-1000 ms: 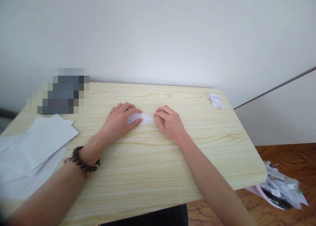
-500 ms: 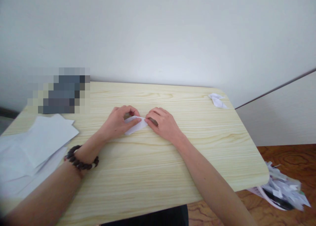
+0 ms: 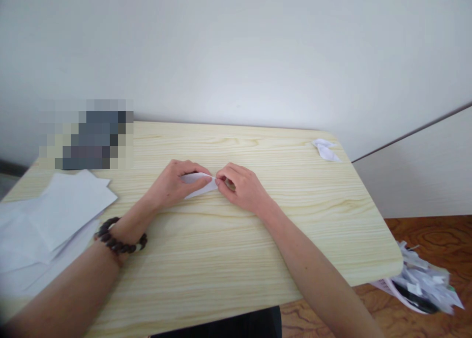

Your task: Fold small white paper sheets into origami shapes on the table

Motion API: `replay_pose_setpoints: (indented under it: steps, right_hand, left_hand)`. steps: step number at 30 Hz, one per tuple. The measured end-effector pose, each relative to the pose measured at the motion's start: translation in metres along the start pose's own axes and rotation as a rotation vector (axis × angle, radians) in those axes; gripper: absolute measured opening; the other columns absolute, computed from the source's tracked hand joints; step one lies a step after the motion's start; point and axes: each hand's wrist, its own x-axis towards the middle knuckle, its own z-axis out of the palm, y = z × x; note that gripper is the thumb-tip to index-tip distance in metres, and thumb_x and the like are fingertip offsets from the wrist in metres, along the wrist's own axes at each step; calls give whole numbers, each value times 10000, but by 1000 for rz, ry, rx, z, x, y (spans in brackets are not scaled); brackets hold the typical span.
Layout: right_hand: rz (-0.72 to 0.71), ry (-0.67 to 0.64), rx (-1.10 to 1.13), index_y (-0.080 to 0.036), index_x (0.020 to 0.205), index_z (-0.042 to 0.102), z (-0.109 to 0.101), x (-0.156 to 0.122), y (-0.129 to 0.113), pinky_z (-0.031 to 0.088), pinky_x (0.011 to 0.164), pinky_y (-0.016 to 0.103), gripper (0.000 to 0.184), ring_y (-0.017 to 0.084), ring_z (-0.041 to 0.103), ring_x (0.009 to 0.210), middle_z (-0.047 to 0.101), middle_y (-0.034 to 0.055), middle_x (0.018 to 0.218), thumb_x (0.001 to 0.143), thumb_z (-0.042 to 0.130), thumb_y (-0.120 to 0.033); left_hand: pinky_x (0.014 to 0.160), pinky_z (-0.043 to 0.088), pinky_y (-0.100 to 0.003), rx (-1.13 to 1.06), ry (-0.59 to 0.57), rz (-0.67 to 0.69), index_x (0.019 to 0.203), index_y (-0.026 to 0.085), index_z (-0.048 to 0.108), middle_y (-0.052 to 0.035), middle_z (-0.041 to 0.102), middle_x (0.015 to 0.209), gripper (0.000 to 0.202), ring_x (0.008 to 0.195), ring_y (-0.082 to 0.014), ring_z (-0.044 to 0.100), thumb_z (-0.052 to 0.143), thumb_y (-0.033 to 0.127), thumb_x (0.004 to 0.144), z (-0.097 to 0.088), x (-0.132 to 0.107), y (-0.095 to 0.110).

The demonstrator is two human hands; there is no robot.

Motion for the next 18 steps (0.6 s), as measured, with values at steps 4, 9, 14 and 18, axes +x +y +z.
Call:
replay_pose_setpoints:
  steps: [4,9,14,18]
  right_hand:
    - [-10,-21,5,-195,866,552,1,0,-3,408,629,241,106,108,500,653,558,10,784,910,458,-215]
    - [-9,-42,-12,-193,842,548,1,1,-5,395,647,247,92,117,494,671,547,1,750,893,474,-210]
    - [-2,-69,-1,-193,811,536,0,2,-5,384,635,245,84,116,479,657,532,-5,733,869,476,-186]
    - [-5,-84,6,-195,803,537,0,3,-4,382,632,244,90,117,479,661,533,-4,735,861,470,-179]
  left_hand:
    - [746,463,-265,0,10,67,782,226,745,7,744,770,183,755,-167,659,608,347,780,1,0,-3]
    - [681,454,-247,6,5,99,743,230,750,17,737,719,180,679,-140,641,597,315,786,1,-1,-3]
    - [613,448,-222,-54,-10,101,700,220,749,29,717,655,163,607,-115,612,599,238,760,2,-1,-4]
    - [623,458,-229,-65,-40,89,674,218,746,26,708,633,179,607,-122,614,581,219,742,1,0,-4]
